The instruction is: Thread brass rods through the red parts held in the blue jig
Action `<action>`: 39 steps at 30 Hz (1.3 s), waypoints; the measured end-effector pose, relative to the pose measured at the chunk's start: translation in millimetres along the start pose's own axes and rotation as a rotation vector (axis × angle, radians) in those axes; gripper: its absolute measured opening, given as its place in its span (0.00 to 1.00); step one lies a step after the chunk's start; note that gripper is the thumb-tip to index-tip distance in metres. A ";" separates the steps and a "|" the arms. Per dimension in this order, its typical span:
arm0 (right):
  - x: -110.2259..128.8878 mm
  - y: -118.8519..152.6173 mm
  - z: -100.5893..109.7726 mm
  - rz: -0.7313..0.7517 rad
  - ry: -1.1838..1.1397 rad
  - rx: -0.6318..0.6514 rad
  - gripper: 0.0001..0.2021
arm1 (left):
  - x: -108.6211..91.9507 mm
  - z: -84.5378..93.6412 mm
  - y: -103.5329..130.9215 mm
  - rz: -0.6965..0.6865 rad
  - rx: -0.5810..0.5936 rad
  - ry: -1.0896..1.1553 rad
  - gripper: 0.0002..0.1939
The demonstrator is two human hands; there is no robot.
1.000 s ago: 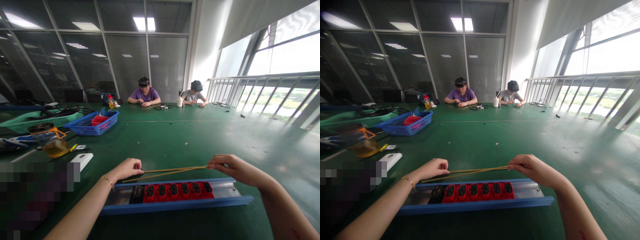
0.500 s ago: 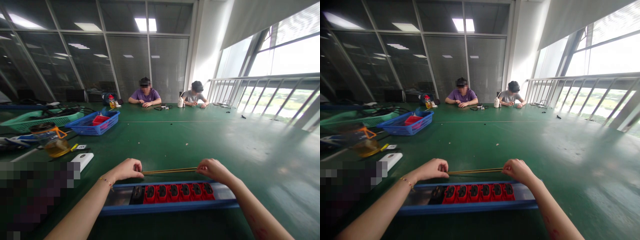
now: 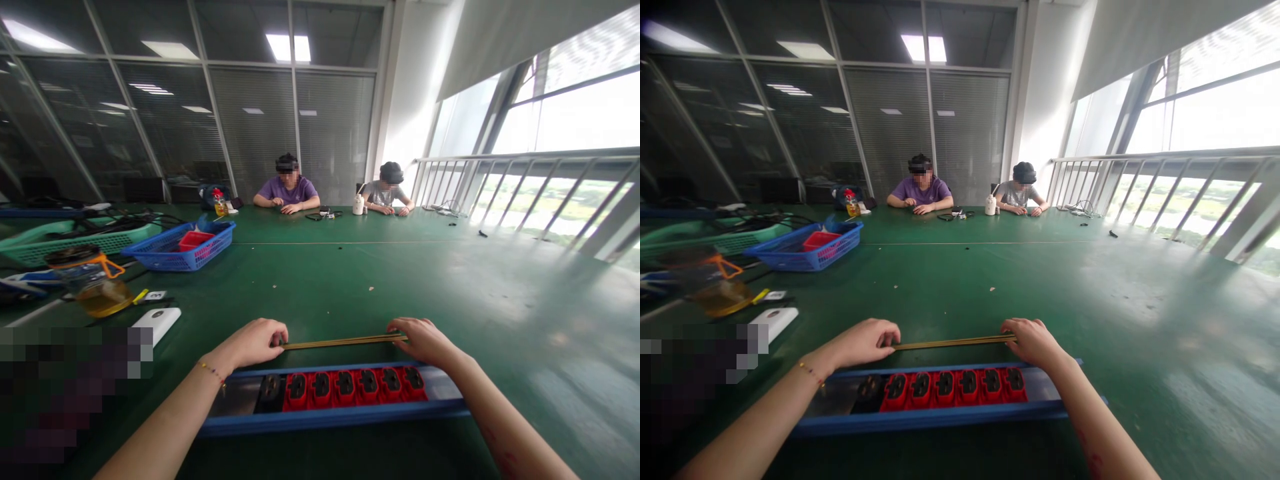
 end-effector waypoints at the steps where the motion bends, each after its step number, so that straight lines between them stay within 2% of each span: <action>1: 0.0 -0.4 -1.5 0.004 0.005 0.008 0.13 | -1.9 -0.1 -0.1 -0.007 -0.003 -0.026 0.09; 9: 7.0 -4.2 -4.1 -0.001 0.082 0.015 0.12 | -19.0 -4.3 -2.4 -0.066 -0.053 -0.235 0.07; 14: 5.6 -5.2 -5.7 -0.020 0.063 0.017 0.11 | -20.6 0.4 -2.7 -0.061 -0.074 -0.254 0.06; 17: -1.9 -1.5 3.4 -0.008 -0.102 -0.039 0.09 | -22.4 10.6 0.6 -0.077 -0.112 -0.137 0.06; 21: -10.6 9.2 25.3 0.035 -0.505 -0.088 0.03 | -30.0 24.4 9.5 -0.075 -0.110 0.168 0.12; 24: -5.5 18.3 37.6 0.050 -0.691 -0.025 0.03 | -39.8 32.4 18.7 -0.055 -0.095 0.295 0.14; 29: 21.8 35.0 54.8 0.103 -0.756 0.212 0.14 | -55.9 45.8 39.3 0.005 -0.087 0.285 0.18; 31: 30.0 41.4 63.5 0.135 -0.729 0.270 0.16 | -62.0 51.7 47.7 0.029 -0.111 0.245 0.20; 34: 33.8 47.9 71.0 0.152 -0.585 0.292 0.17 | -70.7 54.7 56.9 0.051 -0.122 0.175 0.21; 39: 37.2 55.5 58.7 0.164 -0.470 0.454 0.17 | -80.0 44.9 65.8 0.030 0.023 0.139 0.19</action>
Point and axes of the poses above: each hand's wrist, its own y-axis away from the middle knuckle, its own z-axis out of the back of the hand, x = y × z, the point moved 6 cm from there along -y, towards the middle knuckle, and after that the axes turned 6 degrees about -z, right-handed, at the moved point
